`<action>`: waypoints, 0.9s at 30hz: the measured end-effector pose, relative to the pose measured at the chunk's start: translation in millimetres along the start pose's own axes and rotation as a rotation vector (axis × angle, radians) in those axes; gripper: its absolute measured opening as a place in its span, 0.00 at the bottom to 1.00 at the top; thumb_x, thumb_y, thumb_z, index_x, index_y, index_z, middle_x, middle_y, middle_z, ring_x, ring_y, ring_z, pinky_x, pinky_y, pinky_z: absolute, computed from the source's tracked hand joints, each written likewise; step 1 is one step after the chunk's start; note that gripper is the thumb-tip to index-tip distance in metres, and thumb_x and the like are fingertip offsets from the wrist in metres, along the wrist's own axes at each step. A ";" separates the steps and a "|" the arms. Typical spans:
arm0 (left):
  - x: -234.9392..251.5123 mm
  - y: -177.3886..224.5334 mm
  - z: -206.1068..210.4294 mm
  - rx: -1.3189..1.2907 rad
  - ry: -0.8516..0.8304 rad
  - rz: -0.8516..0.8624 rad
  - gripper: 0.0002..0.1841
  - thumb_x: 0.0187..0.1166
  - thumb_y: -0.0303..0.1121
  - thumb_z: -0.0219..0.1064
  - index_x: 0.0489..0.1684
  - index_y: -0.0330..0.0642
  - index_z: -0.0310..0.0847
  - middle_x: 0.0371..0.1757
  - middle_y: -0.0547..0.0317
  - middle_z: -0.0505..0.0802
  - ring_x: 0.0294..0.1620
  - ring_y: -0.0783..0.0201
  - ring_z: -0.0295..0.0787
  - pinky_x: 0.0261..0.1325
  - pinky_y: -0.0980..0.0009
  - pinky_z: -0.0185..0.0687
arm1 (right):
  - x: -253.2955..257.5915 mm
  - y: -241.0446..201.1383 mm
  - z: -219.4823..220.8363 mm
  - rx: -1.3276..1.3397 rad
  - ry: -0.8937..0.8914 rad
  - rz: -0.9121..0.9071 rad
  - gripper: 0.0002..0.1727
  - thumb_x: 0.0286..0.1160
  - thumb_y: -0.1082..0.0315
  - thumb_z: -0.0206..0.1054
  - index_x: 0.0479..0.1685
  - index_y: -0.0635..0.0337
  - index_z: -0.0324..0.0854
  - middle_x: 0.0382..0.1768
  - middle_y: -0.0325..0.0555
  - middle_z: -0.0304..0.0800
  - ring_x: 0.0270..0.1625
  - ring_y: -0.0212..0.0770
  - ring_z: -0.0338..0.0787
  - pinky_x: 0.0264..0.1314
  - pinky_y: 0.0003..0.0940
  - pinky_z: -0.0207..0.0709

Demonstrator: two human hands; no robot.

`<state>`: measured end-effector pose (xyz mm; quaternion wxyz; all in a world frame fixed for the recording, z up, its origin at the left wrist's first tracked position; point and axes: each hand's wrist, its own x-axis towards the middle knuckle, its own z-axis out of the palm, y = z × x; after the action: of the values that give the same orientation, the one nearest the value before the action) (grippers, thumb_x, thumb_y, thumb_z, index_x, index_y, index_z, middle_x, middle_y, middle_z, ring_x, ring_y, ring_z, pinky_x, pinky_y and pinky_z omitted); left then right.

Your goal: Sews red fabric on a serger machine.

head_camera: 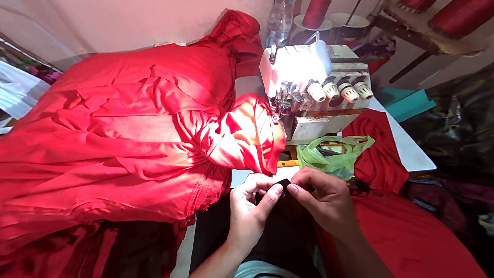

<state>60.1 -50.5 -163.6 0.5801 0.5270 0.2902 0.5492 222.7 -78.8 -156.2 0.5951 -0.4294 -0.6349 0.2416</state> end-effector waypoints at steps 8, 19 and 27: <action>0.4 0.7 -0.7 0.004 0.004 0.012 0.05 0.74 0.31 0.74 0.35 0.39 0.93 0.40 0.65 0.95 0.41 0.78 0.90 0.46 0.81 0.86 | 0.5 0.3 -1.0 0.010 -0.028 -0.006 0.10 0.76 0.64 0.68 0.33 0.61 0.86 0.32 0.33 0.88 0.37 0.14 0.82 0.38 0.08 0.74; -3.4 -8.0 2.2 0.070 -0.009 0.098 0.08 0.74 0.38 0.73 0.31 0.43 0.91 0.41 0.69 0.94 0.46 0.81 0.89 0.50 0.83 0.84 | -2.1 4.7 10.1 0.110 0.074 0.014 0.06 0.76 0.68 0.69 0.33 0.60 0.86 0.33 0.32 0.88 0.38 0.17 0.85 0.41 0.12 0.80; 0.5 -4.4 -0.3 0.434 -0.079 0.309 0.06 0.66 0.32 0.74 0.25 0.39 0.89 0.42 0.60 0.91 0.55 0.77 0.85 0.60 0.85 0.80 | 12.1 3.9 -17.9 -0.258 -0.156 -0.150 0.14 0.72 0.56 0.70 0.49 0.51 0.91 0.53 0.43 0.88 0.61 0.31 0.81 0.63 0.21 0.73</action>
<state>61.4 -49.3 -167.7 0.3735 0.6981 0.2944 0.5353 241.8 -70.3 -149.6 0.5003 -0.4336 -0.7351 0.1455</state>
